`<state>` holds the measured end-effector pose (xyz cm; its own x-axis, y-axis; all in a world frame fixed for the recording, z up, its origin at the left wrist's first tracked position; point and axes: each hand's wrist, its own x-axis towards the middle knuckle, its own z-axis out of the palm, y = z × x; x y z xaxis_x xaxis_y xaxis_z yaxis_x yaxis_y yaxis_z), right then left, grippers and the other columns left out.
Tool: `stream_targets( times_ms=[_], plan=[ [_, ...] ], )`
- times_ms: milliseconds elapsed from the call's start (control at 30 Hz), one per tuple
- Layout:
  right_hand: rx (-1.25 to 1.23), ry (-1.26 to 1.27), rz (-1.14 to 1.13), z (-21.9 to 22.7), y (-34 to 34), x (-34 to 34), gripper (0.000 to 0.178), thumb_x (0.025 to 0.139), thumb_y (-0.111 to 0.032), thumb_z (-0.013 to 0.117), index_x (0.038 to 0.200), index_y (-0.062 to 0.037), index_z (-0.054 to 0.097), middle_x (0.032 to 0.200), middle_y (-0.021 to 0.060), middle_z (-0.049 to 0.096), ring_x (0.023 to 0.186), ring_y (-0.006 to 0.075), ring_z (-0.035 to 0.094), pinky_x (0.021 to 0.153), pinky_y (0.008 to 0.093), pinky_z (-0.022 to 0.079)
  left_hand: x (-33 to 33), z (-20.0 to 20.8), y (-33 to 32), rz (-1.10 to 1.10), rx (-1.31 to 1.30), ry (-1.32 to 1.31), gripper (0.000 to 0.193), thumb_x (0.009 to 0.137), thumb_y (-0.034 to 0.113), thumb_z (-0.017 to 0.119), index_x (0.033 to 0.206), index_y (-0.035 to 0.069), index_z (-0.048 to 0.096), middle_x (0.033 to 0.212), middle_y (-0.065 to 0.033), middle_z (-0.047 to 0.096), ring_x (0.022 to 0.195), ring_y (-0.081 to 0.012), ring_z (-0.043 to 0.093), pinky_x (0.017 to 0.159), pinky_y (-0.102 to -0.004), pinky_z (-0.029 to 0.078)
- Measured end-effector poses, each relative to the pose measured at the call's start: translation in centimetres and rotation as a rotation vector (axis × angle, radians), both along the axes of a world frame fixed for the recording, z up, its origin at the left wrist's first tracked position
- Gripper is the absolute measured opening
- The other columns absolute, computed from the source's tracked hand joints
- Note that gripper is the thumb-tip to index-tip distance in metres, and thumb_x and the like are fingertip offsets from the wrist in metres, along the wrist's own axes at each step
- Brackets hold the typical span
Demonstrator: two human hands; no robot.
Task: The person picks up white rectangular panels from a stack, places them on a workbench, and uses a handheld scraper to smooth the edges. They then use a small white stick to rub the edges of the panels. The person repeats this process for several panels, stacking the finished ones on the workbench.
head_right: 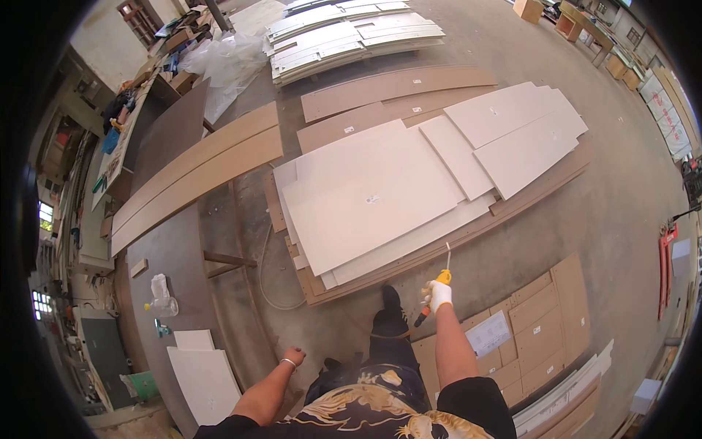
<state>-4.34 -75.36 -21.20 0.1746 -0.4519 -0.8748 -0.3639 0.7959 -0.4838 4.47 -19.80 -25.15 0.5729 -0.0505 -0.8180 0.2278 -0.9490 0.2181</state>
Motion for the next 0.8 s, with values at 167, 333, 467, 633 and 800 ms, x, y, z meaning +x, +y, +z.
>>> stream_targets(
  times_ms=[167,333,467,633,800],
  plan=[
    [0.005,0.264,0.754,-2.1,2.8,10.8,0.021,0.083,-0.017,0.065,0.090,0.0025,0.071,0.067,0.0145,0.070,0.048,0.0211,0.062,0.045,0.0380,0.051,11.7,-6.7,-13.4,0.145,-0.113,-0.228,0.057,0.084,0.030,0.076,0.127,-0.004,0.065,0.122,-0.0250,0.070,0.115,-0.0338,0.068,0.100,-0.0399,0.052],
    [-0.349,0.362,1.115,-1.3,-0.5,14.9,0.039,0.083,-0.035,0.065,0.096,-0.0005,0.077,0.085,0.0217,0.075,0.083,0.0370,0.075,0.078,0.0416,0.059,24.3,-11.9,-22.3,0.571,0.014,-0.326,0.076,0.084,0.032,0.084,0.135,-0.013,0.050,0.129,-0.0281,0.066,0.113,-0.0338,0.068,0.097,-0.0421,0.054],
    [-0.402,0.488,0.497,-1.2,-15.4,13.8,0.033,0.085,-0.029,0.065,0.086,0.0025,0.074,0.063,0.0156,0.068,0.054,0.0285,0.069,0.055,0.0427,0.056,27.0,-12.4,-22.5,0.621,-0.109,-0.196,0.074,0.087,0.037,0.085,0.130,-0.014,0.054,0.124,-0.0252,0.068,0.107,-0.0339,0.068,0.091,-0.0455,0.055],
    [-0.768,0.673,1.186,0.2,-16.9,10.2,0.032,0.087,-0.035,0.063,0.093,-0.0072,0.077,0.085,0.0188,0.075,0.083,0.0382,0.074,0.077,0.0485,0.059,21.1,-11.1,-22.3,0.744,-0.238,-0.094,0.059,0.089,0.031,0.085,0.125,-0.008,0.060,0.113,-0.0184,0.071,0.098,-0.0278,0.069,0.083,-0.0456,0.058],
    [-0.523,0.358,1.952,2.5,-1.6,5.8,0.030,0.088,-0.034,0.061,0.101,-0.0132,0.079,0.096,0.0152,0.077,0.091,0.0337,0.076,0.078,0.0474,0.060,8.6,-6.9,-24.5,1.079,-0.434,-0.063,0.063,0.093,0.035,0.079,0.134,-0.007,0.057,0.120,-0.0164,0.070,0.102,-0.0271,0.069,0.087,-0.0413,0.057]
  ],
)
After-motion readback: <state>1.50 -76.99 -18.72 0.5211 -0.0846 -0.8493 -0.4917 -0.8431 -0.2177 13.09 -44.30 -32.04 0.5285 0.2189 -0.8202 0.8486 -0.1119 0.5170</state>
